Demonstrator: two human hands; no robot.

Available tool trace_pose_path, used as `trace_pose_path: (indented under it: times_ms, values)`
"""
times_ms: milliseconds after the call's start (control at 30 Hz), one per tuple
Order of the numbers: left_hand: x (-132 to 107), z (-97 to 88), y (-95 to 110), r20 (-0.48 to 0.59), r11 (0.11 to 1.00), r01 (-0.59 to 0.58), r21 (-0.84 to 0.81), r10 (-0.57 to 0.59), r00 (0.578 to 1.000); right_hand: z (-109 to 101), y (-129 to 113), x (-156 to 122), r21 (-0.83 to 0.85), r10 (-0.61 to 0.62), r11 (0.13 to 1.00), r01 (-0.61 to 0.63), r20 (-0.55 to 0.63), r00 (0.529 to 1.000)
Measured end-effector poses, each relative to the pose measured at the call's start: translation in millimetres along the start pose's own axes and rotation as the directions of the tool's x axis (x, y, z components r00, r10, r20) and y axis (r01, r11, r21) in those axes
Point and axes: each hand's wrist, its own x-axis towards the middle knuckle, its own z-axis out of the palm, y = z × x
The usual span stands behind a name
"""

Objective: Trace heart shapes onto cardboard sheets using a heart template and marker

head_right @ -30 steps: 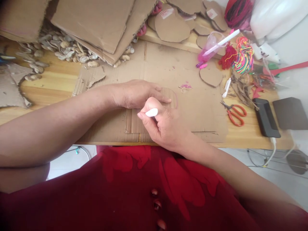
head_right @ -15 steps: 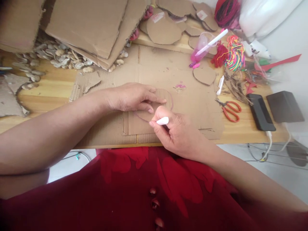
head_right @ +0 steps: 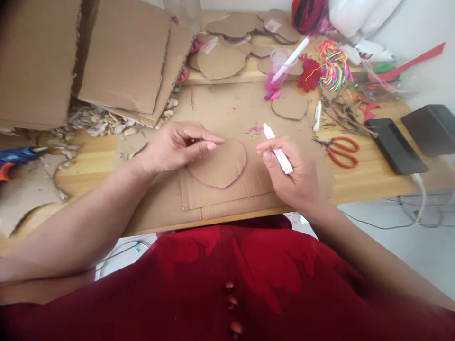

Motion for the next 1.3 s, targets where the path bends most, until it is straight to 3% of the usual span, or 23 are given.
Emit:
trace_pose_path:
  times_ms: [67,133,267,433,567,833,967,1133,1200,1300]
  values:
    - [0,-5.5,-4,-0.120,0.999,0.044,0.009,-0.043,0.992,-1,3,0,-0.091,-0.035,0.995,0.038,0.038,0.999]
    - [0,-11.9,-9,-0.158,0.997,0.074,0.028,-0.068,0.985,0,7,0,-0.114,-0.032,0.993,0.038,0.054,0.998]
    - [-3,-20.9,-16,-0.019,0.984,0.101,0.144,-0.100,0.995,1,17,-3,-0.126,-0.006,0.992,0.013,0.059,0.998]
    - [-4,-20.0,-8,0.137,0.916,0.103,0.387,-0.168,0.976,3,23,-7,-0.131,-0.018,0.991,0.032,0.105,0.994]
    - [-5,-17.7,-7,0.148,0.882,0.144,0.449,-0.232,0.961,5,22,-7,-0.126,-0.041,0.990,0.056,0.118,0.992]
    - [-4,-18.2,-3,0.101,0.854,0.230,0.467,-0.309,0.946,-2,20,-6,-0.057,0.129,0.990,-0.127,0.024,0.991]
    - [-3,-21.3,0,0.074,0.867,0.330,0.374,-0.382,0.921,-21,41,-3,-0.167,0.185,0.967,-0.194,-0.065,0.981]
    - [-4,-28.7,-9,0.062,0.896,0.442,-0.051,-0.439,0.897,-40,66,-6,-0.275,0.282,0.914,-0.300,-0.103,0.954]
    - [-4,-32.5,-11,0.035,0.868,0.470,-0.161,-0.471,0.881,-41,69,-7,-0.287,0.285,0.910,-0.300,-0.093,0.954]
    - [-5,-37.8,-10,-0.026,0.843,0.502,-0.192,-0.516,0.856,-39,65,-8,-0.310,0.240,0.918,-0.246,-0.060,0.969]
